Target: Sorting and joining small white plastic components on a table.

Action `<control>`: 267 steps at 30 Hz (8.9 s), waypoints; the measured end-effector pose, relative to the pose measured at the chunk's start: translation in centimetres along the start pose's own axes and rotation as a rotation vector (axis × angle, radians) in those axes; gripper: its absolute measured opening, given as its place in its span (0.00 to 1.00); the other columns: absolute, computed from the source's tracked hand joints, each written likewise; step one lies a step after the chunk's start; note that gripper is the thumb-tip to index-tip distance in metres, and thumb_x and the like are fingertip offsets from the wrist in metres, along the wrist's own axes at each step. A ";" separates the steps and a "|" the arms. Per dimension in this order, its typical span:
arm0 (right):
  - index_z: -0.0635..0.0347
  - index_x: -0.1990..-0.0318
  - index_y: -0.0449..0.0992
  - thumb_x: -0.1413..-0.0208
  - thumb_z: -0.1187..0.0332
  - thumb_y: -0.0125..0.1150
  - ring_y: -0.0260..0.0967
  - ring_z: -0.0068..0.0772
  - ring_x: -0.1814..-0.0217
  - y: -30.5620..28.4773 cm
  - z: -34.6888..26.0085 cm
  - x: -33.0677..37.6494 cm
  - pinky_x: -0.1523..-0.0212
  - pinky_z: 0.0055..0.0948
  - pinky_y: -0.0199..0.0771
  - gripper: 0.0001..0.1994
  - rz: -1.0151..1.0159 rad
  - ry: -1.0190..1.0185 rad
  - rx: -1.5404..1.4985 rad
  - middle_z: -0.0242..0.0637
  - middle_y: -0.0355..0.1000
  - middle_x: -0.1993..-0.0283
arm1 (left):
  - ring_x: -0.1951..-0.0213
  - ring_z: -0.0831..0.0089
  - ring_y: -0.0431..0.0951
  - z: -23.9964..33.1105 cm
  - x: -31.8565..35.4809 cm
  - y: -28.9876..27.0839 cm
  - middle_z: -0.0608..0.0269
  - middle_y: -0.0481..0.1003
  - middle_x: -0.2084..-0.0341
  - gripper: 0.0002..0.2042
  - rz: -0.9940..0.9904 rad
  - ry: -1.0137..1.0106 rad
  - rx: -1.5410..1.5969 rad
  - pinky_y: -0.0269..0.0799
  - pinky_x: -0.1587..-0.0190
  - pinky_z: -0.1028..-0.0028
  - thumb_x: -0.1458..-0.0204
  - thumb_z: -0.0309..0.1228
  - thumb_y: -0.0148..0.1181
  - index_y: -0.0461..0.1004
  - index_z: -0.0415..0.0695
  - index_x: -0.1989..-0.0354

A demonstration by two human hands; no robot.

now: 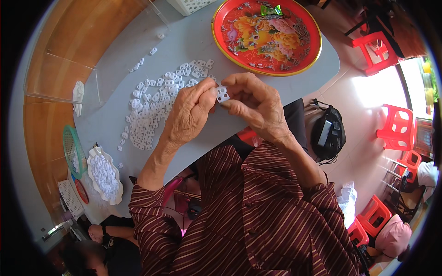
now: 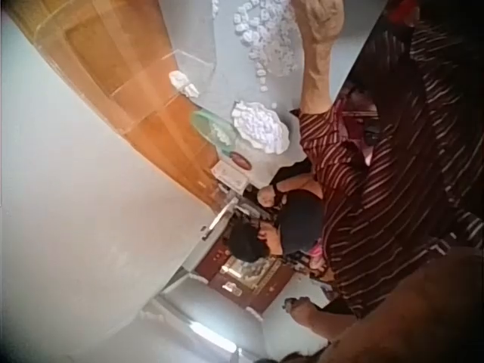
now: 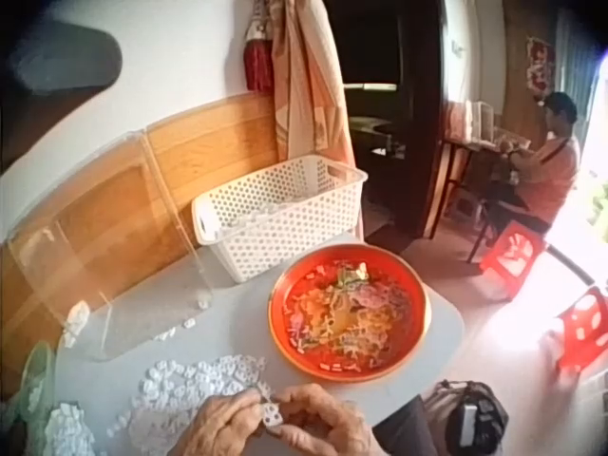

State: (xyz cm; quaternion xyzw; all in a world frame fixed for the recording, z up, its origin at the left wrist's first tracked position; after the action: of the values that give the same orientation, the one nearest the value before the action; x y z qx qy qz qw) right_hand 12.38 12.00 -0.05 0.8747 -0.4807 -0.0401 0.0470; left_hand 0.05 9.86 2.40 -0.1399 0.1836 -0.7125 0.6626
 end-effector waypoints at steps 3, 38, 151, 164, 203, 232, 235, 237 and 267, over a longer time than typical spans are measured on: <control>0.65 0.52 0.68 0.51 0.77 0.65 0.67 0.19 0.68 0.1 -0.2 0.0 0.64 0.18 0.71 0.18 0.018 -0.117 -0.015 0.33 0.71 0.66 | 0.82 0.73 0.58 -0.2 0.1 0.1 0.59 0.59 0.87 0.10 0.029 0.011 0.033 0.59 0.77 0.71 0.42 0.30 0.44 0.61 0.36 0.71; 0.67 0.61 0.72 0.50 0.78 0.61 0.71 0.23 0.70 0.2 -1.8 0.1 0.68 0.24 0.71 0.08 0.022 -0.215 0.252 0.39 0.74 0.70 | 0.79 0.71 0.59 -0.5 0.7 0.6 0.56 0.59 0.82 0.09 0.029 0.087 0.042 0.61 0.74 0.71 0.41 0.30 0.44 0.64 0.36 0.68; 0.66 0.70 0.75 0.57 0.76 0.55 0.73 0.45 0.73 8.7 -2.3 -13.6 0.68 0.36 0.75 0.05 -0.384 -0.562 0.995 0.46 0.74 0.75 | 0.74 0.81 0.70 -3.9 3.4 -5.3 0.67 0.71 0.80 0.10 0.338 -0.121 0.503 0.66 0.66 0.80 0.43 0.32 0.48 0.71 0.38 0.68; 0.63 0.68 0.78 0.55 0.75 0.54 0.73 0.49 0.68 8.8 -3.2 -11.4 0.62 0.38 0.74 0.08 -0.451 -0.541 0.850 0.49 0.75 0.69 | 0.73 0.80 0.68 -3.0 3.5 -10.6 0.67 0.71 0.79 0.11 0.553 -0.088 0.190 0.65 0.65 0.78 0.41 0.36 0.48 0.70 0.40 0.68; 0.66 0.65 0.77 0.43 0.65 0.59 0.59 0.14 0.73 7.4 0.3 -8.8 0.73 0.17 0.60 0.11 -0.345 0.122 -0.083 0.26 0.68 0.74 | 0.72 0.81 0.71 -2.4 3.1 -7.8 0.67 0.71 0.76 0.08 0.434 -0.004 0.212 0.68 0.69 0.80 0.43 0.31 0.52 0.70 0.38 0.65; 0.67 0.64 0.74 0.45 0.70 0.60 0.69 0.15 0.67 6.3 -3.2 -7.8 0.65 0.19 0.71 0.08 -0.310 -0.084 0.115 0.30 0.72 0.71 | 0.72 0.80 0.71 -2.1 2.5 -6.4 0.64 0.72 0.78 0.11 0.391 -0.045 0.418 0.67 0.66 0.78 0.42 0.33 0.49 0.72 0.36 0.63; 0.67 0.64 0.74 0.46 0.69 0.62 0.68 0.14 0.69 6.1 -2.9 -7.9 0.68 0.18 0.70 0.09 -0.283 -0.112 0.072 0.30 0.73 0.72 | 0.74 0.81 0.70 -1.1 2.7 -7.1 0.66 0.72 0.78 0.09 0.409 -0.005 0.170 0.67 0.69 0.79 0.43 0.30 0.49 0.71 0.37 0.65; 0.67 0.65 0.75 0.47 0.71 0.62 0.69 0.14 0.71 6.3 -3.8 -7.8 0.69 0.18 0.70 0.07 -0.287 -0.215 0.302 0.30 0.73 0.73 | 0.75 0.82 0.70 -1.2 2.8 -7.2 0.66 0.71 0.78 0.07 0.369 -0.034 -0.029 0.67 0.71 0.79 0.43 0.28 0.48 0.70 0.37 0.66; 0.67 0.67 0.75 0.50 0.75 0.58 0.68 0.18 0.76 5.5 -3.2 -6.5 0.74 0.22 0.68 0.04 -0.185 -0.150 0.292 0.36 0.73 0.77 | 0.78 0.80 0.68 -1.6 3.4 -5.8 0.64 0.71 0.83 0.11 0.432 -0.100 0.084 0.62 0.72 0.78 0.45 0.32 0.49 0.72 0.37 0.72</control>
State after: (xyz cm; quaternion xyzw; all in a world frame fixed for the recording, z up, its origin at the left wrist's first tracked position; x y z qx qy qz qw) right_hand 4.67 14.68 3.91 0.9073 -0.4011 -0.0390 -0.1202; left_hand -6.15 6.96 3.39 -0.1047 0.1465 -0.5532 0.8134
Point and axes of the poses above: each hand's wrist, its own x-axis away from the middle knuckle, its own y-axis out of the palm, z = x × y, the point moved 8 cm from there along -x, towards the middle knuckle
